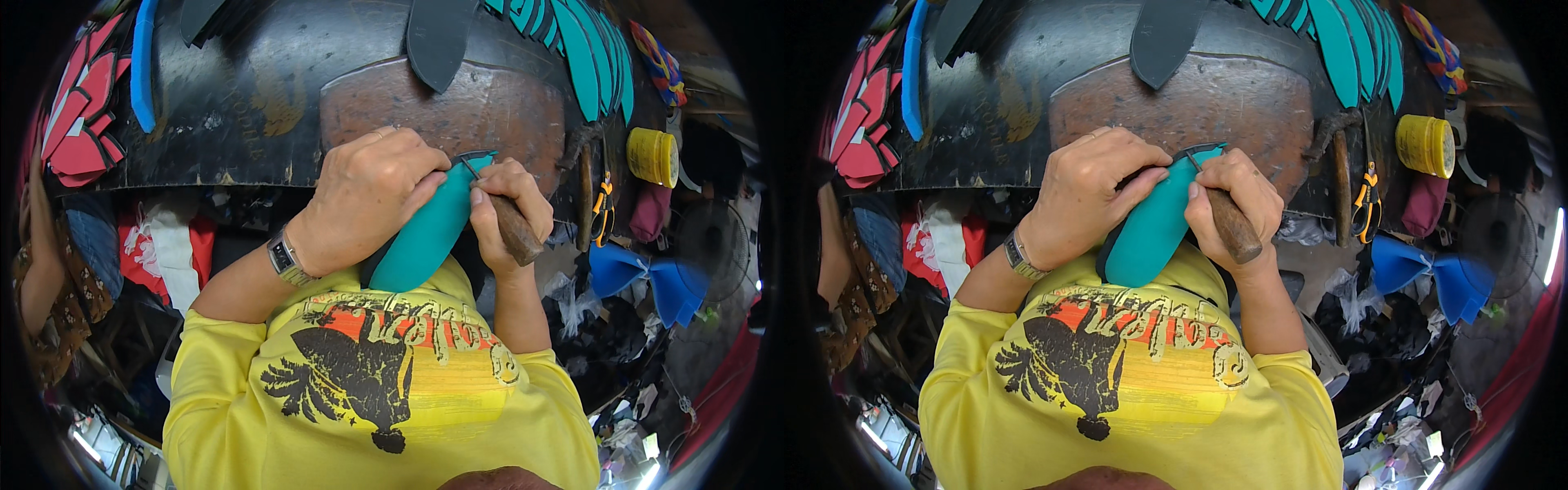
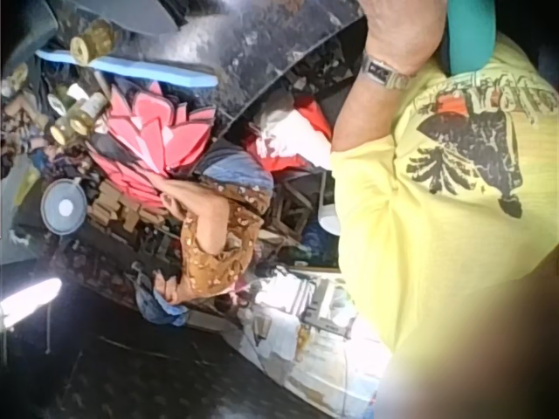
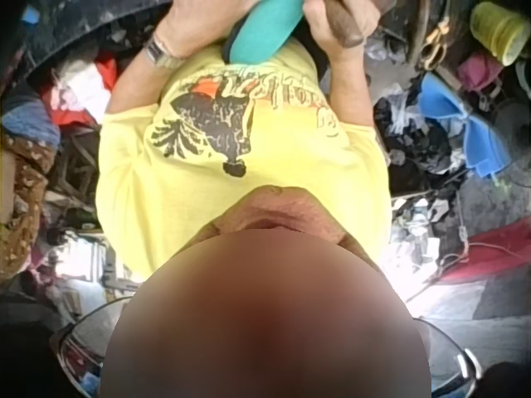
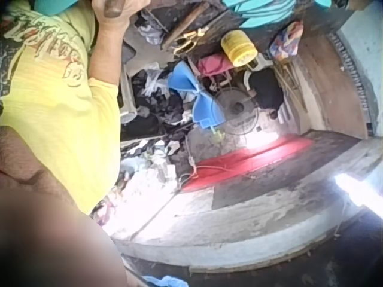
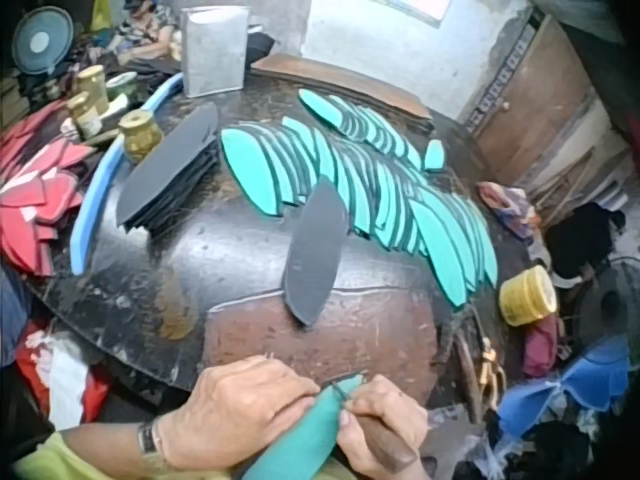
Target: The person uses a hammer and punch to mark and shape teal and black foam pieces on a curved metal surface, then uses scissors to trim the edges of the black pieces. The person arranges the finished pieces on the work surface.
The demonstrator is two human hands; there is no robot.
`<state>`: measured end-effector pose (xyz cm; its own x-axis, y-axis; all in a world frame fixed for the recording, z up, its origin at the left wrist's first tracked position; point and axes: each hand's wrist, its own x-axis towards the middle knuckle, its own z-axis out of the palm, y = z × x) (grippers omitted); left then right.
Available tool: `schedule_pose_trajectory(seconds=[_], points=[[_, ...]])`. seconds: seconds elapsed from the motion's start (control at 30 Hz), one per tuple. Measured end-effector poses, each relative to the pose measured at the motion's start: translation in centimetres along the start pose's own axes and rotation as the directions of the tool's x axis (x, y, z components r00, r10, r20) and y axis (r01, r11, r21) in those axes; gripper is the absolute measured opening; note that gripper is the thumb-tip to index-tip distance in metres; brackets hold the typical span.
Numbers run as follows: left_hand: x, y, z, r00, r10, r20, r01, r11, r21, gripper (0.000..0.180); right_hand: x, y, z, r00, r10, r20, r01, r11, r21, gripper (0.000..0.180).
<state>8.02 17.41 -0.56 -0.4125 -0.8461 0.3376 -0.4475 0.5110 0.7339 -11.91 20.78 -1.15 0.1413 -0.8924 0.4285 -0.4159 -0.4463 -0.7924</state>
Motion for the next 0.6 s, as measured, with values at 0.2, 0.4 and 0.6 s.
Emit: schedule_pose_trajectory(seconds=[0.2,0.4,0.6], points=[[-0.19,-0.34,0.35,0.997,0.065,-0.032,-0.065,0.998,0.01,0.013,0.19,0.27,-0.06,0.998,0.0,-0.067,0.008,0.992,0.125,0.011],[-0.18,-0.39,0.43,0.996,0.079,-0.034,-0.079,0.997,0.017,0.012,-0.03,-0.05,-0.29,0.999,0.044,0.024,-0.045,0.996,0.071,0.011],[-0.47,-0.19,0.03,0.999,0.039,-0.033,-0.04,0.999,-0.01,0.013,0.02,0.09,0.02,0.999,-0.03,0.02,0.03,1.0,-0.001,0.011]])
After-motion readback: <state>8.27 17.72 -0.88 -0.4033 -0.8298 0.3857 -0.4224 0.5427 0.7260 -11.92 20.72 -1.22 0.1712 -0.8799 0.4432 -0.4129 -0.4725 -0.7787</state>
